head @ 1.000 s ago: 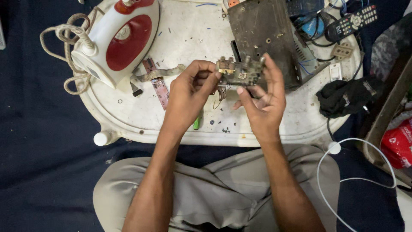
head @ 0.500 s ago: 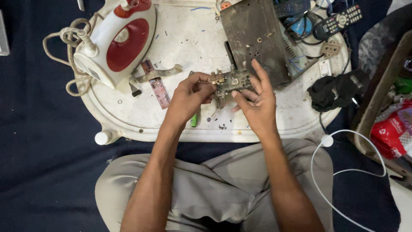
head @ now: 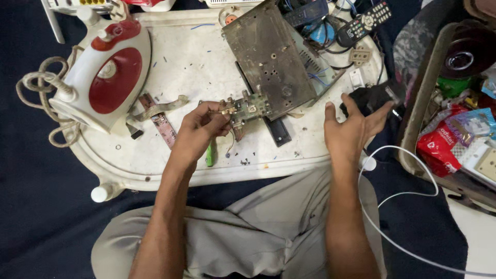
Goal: The person sits on the floor and cleans a black plastic casing and a green circuit board using a dark cloth. They wipe the surfaces of both components thoroughly.
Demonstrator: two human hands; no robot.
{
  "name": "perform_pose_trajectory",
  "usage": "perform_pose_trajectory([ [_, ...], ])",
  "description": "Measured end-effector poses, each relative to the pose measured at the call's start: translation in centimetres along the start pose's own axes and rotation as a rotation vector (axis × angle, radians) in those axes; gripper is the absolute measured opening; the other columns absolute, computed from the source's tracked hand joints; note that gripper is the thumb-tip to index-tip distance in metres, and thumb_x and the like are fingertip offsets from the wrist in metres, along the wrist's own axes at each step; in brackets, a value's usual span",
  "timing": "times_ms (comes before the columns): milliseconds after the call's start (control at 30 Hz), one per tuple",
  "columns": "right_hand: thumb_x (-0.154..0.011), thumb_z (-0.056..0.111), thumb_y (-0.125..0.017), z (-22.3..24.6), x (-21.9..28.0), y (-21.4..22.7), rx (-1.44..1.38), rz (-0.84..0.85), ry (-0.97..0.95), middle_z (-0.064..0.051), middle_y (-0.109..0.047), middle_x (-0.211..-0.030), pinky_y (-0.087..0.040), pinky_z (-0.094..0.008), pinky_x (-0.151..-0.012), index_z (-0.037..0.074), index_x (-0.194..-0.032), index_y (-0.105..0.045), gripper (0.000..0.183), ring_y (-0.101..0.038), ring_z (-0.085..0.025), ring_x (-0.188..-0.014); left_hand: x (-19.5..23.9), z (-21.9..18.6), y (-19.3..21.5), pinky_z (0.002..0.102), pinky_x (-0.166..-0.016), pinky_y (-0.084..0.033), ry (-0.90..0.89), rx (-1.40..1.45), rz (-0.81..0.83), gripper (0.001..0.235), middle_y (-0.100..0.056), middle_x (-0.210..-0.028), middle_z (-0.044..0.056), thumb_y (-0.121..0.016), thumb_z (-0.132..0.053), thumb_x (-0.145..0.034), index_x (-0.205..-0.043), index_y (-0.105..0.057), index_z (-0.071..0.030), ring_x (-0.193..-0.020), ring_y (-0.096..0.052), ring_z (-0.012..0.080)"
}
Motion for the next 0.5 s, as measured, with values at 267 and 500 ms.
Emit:
perform_pose_trajectory([
  [267,-0.081,0.013,-0.083,-2.3,-0.1,-1.1,0.059,0.049,-0.062,-0.041,-0.044,-0.143,-0.036,-0.055,-0.112,-0.011,-0.138,-0.049,0.070,-0.043,-0.054,-0.132,0.3,0.1,0.3,0.027,-0.079,-0.057,-0.021,0.054,0.004,0.015,-0.069,-0.094,0.004,-0.063,-0.007,-0.099,-0.111,-0.065,0.000,-0.083,-0.066,0.0107],
  [500,-0.097,0.013,-0.065,5.2,0.9,3.7,-0.376,-0.031,-0.247,-0.016,-0.063,-0.111,-0.048,-0.042,-0.087,0.003,-0.129,-0.053,0.035,-0.065,-0.035,-0.104,0.8,-0.7,-0.2,0.025,-0.076,-0.055,-0.023,0.107,-0.038,0.013,-0.068,-0.090,0.003,-0.063,-0.008,-0.097,-0.108,-0.064,-0.002,-0.080,-0.065,0.0101],
])
Point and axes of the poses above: each hand's wrist, its own x-axis away from the middle knuckle, its own y-axis out of the back of the hand, z = x × y, the point moved 1 cm from there along -x, towards the middle knuckle
